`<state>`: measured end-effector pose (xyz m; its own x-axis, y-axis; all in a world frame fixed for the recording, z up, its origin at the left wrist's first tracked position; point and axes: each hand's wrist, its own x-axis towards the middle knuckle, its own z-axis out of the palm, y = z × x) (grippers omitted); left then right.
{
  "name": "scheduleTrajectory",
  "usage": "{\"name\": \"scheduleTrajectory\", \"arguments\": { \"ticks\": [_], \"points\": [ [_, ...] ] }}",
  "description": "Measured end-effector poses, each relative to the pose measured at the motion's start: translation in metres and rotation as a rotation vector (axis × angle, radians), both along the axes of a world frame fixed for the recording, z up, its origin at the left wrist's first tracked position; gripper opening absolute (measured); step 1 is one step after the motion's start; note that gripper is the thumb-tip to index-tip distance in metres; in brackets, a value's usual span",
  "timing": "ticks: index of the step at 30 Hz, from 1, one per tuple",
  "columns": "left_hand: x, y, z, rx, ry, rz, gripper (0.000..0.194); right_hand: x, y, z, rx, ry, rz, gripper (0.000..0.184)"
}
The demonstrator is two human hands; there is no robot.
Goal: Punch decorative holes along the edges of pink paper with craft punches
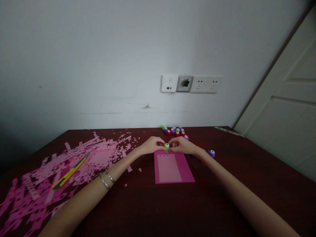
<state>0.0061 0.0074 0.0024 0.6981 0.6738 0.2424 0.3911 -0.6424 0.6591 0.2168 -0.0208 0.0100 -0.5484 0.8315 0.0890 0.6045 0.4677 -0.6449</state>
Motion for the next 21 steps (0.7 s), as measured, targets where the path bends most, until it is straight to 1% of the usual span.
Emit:
{"name": "scheduleTrajectory", "arguments": {
  "ticks": [3,6,13,21],
  "points": [
    [0.003,-0.004,-0.005,0.049,0.029,-0.021,0.022,0.003,-0.001,-0.008,0.003,-0.017,0.02,0.029],
    [0.006,-0.005,-0.01,0.099,0.06,-0.023,0.021,0.004,-0.001,-0.011,-0.003,-0.05,0.013,0.028],
    [0.009,-0.002,-0.014,0.195,0.143,-0.012,0.018,0.003,-0.003,-0.009,-0.024,-0.094,0.005,0.027],
    [0.007,-0.002,-0.016,0.23,0.134,-0.032,0.022,0.004,-0.004,-0.006,-0.028,-0.118,0.01,0.027]
  ]
}}
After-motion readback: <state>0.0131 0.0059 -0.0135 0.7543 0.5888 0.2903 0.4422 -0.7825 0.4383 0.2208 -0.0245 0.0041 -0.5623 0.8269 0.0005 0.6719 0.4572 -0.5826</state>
